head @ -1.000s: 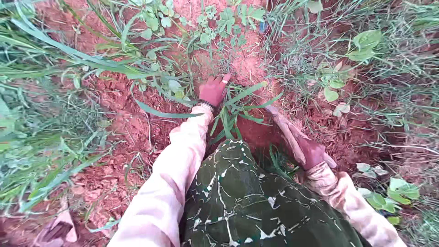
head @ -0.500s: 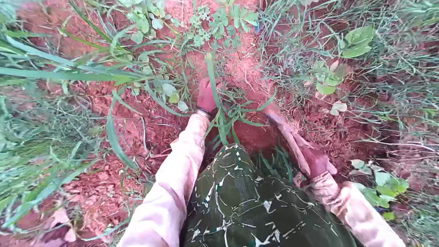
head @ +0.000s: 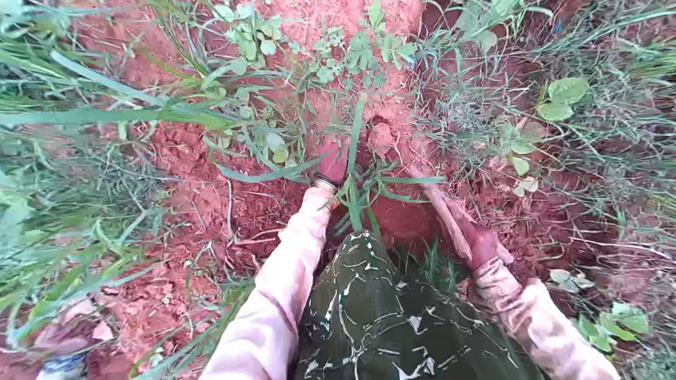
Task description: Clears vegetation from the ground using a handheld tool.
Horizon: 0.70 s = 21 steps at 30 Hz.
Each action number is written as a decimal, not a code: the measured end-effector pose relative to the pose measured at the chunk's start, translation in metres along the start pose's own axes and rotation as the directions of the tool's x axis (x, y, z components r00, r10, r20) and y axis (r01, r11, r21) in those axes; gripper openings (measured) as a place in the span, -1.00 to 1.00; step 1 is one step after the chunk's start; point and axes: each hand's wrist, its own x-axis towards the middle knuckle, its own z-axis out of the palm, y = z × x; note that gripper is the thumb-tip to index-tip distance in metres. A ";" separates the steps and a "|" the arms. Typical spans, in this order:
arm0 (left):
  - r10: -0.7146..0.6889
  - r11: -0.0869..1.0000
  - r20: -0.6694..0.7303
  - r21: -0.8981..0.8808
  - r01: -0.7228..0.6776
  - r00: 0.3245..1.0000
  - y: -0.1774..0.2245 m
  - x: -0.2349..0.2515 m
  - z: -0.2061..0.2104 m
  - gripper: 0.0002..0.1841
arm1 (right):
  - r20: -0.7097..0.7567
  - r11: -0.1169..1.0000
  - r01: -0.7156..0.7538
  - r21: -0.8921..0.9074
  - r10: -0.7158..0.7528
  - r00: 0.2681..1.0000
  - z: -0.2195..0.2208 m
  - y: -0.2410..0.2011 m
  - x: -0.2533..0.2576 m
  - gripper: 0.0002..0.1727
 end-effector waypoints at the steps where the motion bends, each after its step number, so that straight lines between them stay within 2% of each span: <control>1: -0.029 0.998 -0.039 -0.065 0.027 0.999 0.001 -0.002 0.005 -0.59 | 0.024 0.999 -0.010 0.037 0.009 1.000 0.005 -0.016 0.022 -0.53; 3: -0.110 0.977 -0.062 -0.192 0.096 0.992 0.001 -0.001 0.012 -0.50 | 0.082 0.996 -0.039 0.086 0.032 0.996 0.009 -0.046 0.067 -0.53; 5: -0.144 0.957 -0.062 -0.264 0.123 0.988 0.001 -0.003 0.010 -0.46 | 0.139 0.996 -0.030 0.083 0.018 0.990 0.006 -0.043 0.075 -0.49; 10: -0.196 0.917 -0.010 -0.356 0.180 0.981 0.009 -0.003 0.004 -0.49 | 0.010 0.998 0.028 0.061 -0.029 1.000 0.003 0.026 -0.011 -0.52; 11: -0.211 0.900 -0.031 -0.397 0.182 0.977 0.012 -0.004 0.005 -0.49 | 0.010 0.996 0.043 0.078 -0.044 0.999 0.007 0.026 -0.004 -0.51; 14: -0.233 0.880 -0.102 -0.445 0.165 0.967 0.012 -0.010 0.014 -0.46 | 0.019 0.989 0.092 0.118 -0.095 0.995 0.018 -0.017 0.058 -0.53; 16: -0.228 0.867 -0.107 -0.474 0.152 0.968 0.012 -0.010 0.012 -0.43 | 0.092 0.985 0.124 0.124 -0.136 0.986 0.009 -0.020 0.079 -0.52; 18: -0.240 0.863 -0.120 -0.480 0.155 0.963 0.007 -0.014 0.012 -0.43 | 0.146 0.986 0.131 0.099 -0.145 0.979 -0.006 -0.010 0.054 -0.52; 21: -0.216 0.817 -0.127 -0.567 0.108 0.968 0.004 -0.004 0.010 -0.50 | 0.088 0.990 0.134 0.044 -0.138 0.987 -0.014 0.028 0.010 -0.50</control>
